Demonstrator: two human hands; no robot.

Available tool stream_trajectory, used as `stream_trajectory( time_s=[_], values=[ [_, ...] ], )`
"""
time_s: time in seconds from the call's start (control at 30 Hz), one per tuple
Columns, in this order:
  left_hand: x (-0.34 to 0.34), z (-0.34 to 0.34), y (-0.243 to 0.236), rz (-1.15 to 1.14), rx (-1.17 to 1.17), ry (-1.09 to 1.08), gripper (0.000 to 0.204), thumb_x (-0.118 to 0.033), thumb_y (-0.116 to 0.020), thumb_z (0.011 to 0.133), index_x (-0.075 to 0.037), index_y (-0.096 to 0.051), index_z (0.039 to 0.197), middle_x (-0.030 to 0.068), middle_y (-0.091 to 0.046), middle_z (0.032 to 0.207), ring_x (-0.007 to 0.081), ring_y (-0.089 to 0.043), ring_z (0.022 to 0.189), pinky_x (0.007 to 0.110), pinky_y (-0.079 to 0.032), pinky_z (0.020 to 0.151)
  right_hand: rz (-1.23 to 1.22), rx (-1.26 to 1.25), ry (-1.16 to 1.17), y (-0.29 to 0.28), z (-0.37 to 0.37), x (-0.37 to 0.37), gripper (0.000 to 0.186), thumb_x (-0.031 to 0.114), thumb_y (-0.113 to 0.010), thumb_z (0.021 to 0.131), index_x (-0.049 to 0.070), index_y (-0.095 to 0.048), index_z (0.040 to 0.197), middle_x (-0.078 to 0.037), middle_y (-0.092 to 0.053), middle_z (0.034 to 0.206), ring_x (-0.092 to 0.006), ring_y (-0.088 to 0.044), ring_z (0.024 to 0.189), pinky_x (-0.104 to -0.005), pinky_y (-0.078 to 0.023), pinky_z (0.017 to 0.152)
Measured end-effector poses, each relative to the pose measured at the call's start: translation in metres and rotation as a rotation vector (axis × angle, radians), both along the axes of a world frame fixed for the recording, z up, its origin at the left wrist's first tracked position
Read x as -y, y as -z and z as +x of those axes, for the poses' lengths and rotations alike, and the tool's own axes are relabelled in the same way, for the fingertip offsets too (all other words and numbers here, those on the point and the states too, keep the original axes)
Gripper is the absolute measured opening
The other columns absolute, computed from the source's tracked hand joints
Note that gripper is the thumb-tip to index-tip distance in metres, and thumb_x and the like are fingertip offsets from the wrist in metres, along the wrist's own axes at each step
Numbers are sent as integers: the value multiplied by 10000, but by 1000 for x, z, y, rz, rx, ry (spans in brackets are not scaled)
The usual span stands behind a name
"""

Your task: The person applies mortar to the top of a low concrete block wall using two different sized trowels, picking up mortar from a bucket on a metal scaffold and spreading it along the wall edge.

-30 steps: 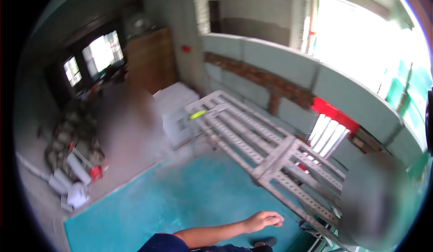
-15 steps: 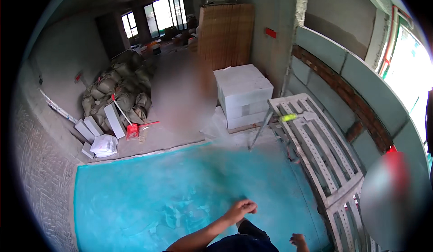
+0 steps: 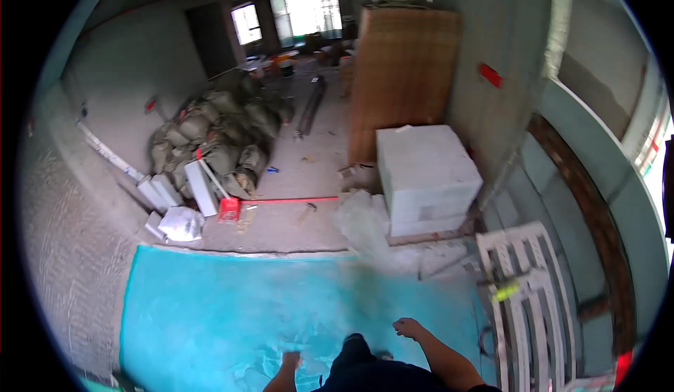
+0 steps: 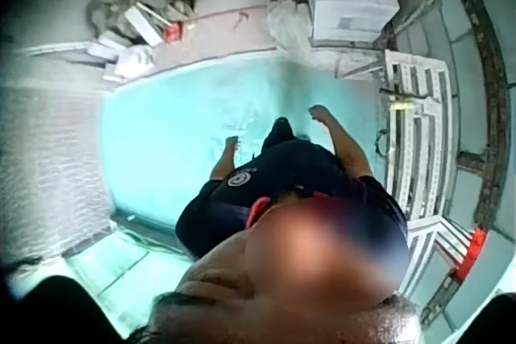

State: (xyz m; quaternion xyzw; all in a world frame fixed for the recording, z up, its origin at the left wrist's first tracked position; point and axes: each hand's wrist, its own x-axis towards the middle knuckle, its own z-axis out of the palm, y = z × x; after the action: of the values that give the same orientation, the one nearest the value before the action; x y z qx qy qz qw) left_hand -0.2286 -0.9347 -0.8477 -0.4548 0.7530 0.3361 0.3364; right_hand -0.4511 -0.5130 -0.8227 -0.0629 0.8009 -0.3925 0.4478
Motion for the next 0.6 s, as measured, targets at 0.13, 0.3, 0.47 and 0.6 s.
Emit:
stream_trajectory(
  time_s=[0.13,0.3,0.47,0.6],
  values=[
    [-20,48,30,333,94,-652,174,-202,-522,803,-101,-649,866,114,-610,611,249,-595,530,404,-456,493,-205,166,71,-67,-84,55,413,393,-578,889,40,-594,1104,-86,-626,1049,-222,-626,993,-369,-480,817],
    [-44,-64,55,228,-910,246,148,-152,-598,716,-67,-654,824,180,-639,700,319,-636,673,445,-476,546,-154,188,327,-29,-201,18,253,284,-584,888,47,-583,977,-68,-645,906,-190,-668,781,-305,-508,631],
    [-7,-325,47,-109,-269,501,212,-256,-564,809,-76,-674,783,170,-680,831,376,-647,831,473,-511,707,-278,555,312,12,-286,-66,115,200,-541,865,134,-490,785,-17,-488,745,-156,-496,585,-251,-347,444],
    [-1,-513,-6,-496,-872,707,214,-239,-518,848,-48,-612,822,167,-642,788,340,-629,766,449,-503,678,-4,526,751,13,-345,-111,201,148,-432,915,135,-433,714,-21,-371,600,-140,-437,446,-268,-255,361]
  ],
)
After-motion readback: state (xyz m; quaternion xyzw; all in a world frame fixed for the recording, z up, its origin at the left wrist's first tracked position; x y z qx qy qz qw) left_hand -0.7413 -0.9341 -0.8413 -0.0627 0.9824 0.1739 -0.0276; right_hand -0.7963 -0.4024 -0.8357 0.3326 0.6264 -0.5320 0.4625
